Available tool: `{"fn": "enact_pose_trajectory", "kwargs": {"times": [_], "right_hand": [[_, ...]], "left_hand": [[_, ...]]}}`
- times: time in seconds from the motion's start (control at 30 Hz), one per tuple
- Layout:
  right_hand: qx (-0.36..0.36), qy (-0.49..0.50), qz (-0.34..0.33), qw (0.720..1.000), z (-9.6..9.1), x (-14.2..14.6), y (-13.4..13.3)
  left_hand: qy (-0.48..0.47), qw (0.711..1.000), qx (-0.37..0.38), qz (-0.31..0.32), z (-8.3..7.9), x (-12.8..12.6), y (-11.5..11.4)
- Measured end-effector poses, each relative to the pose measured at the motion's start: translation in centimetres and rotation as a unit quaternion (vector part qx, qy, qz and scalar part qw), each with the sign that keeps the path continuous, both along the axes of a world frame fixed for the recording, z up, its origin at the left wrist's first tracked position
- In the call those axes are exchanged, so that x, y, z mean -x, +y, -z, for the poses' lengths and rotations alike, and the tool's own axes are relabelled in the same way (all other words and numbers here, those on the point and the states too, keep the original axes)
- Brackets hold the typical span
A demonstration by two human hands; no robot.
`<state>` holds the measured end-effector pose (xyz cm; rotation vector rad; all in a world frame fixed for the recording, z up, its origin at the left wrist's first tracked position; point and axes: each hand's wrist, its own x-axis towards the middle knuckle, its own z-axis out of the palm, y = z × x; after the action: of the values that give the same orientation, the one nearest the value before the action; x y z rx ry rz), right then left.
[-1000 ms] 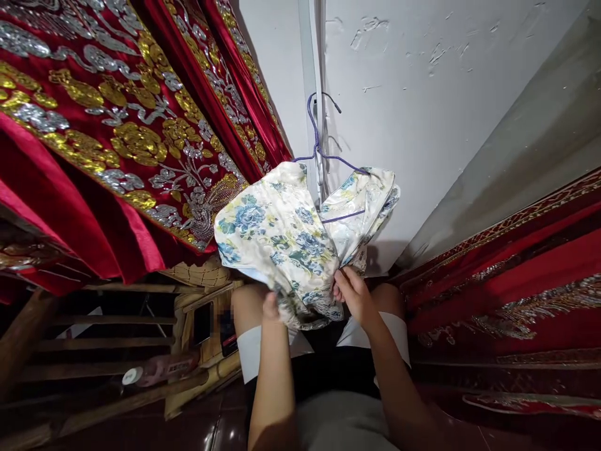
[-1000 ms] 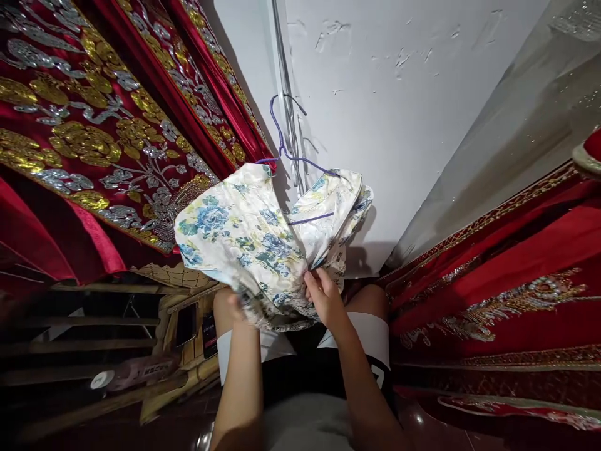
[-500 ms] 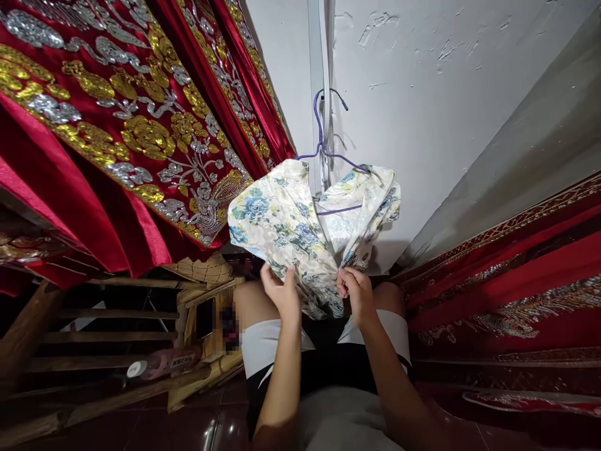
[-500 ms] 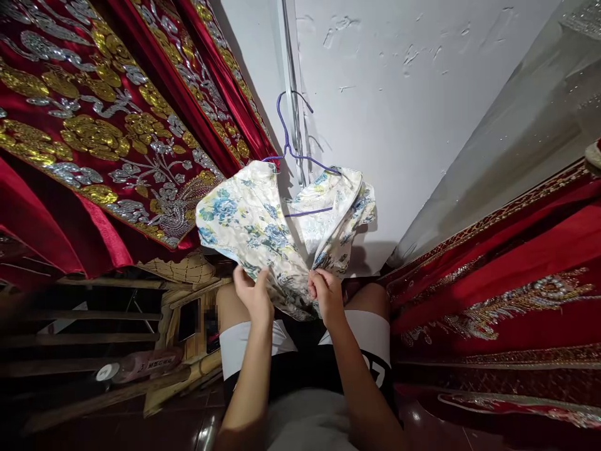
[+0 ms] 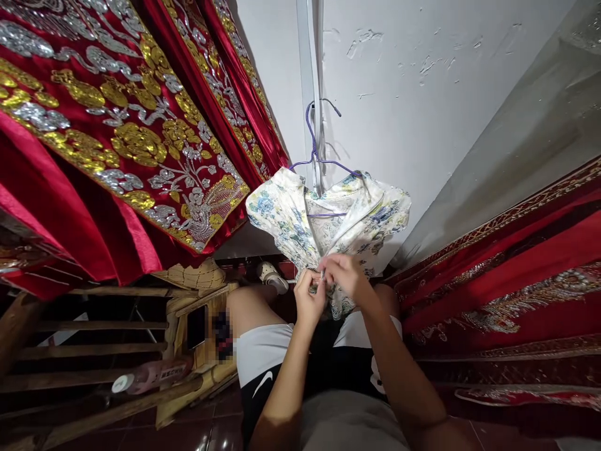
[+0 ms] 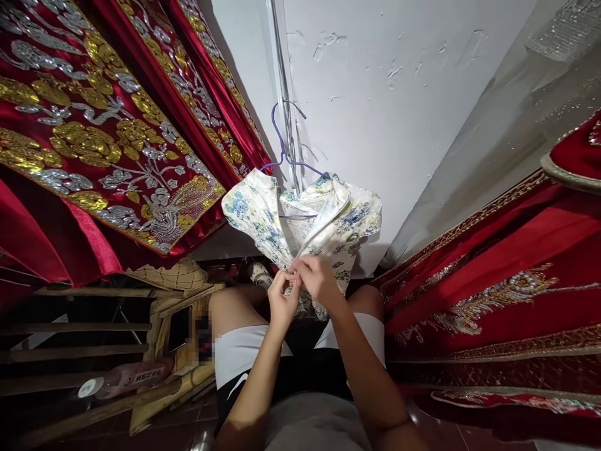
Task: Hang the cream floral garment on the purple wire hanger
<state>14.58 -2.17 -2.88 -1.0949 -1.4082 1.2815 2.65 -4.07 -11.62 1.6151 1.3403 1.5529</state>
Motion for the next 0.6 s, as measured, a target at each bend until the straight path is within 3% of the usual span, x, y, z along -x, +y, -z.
{"fn": "enact_pose_trajectory", "kwargs": {"times": [0.23, 0.3, 0.37, 0.47, 0.6], "right_hand": [[-0.088, 0.029, 0.121, 0.988, -9.7, 0.7, 6.8], [-0.105, 0.036, 0.121, 0.986, -11.0, 1.0, 7.7], [-0.122, 0.044, 0.105, 0.986, -11.2, 1.1, 7.7], [-0.14, 0.071, 0.083, 0.984, -10.3, 0.8, 6.8], [-0.153, 0.091, 0.048, 0.983, -9.3, 0.3, 5.7]], "left_hand": [[0.011, 0.999, -0.021, 0.044, 3.0, -3.7, 0.1], [0.025, 0.998, -0.014, 0.058, 3.4, -4.2, 0.5], [0.04, 0.996, -0.006, 0.083, 2.6, -3.8, 1.2], [0.034, 0.993, -0.032, 0.105, -1.2, -1.9, 2.9], [0.009, 0.983, -0.179, 0.029, -10.0, 1.1, 5.9]]}}
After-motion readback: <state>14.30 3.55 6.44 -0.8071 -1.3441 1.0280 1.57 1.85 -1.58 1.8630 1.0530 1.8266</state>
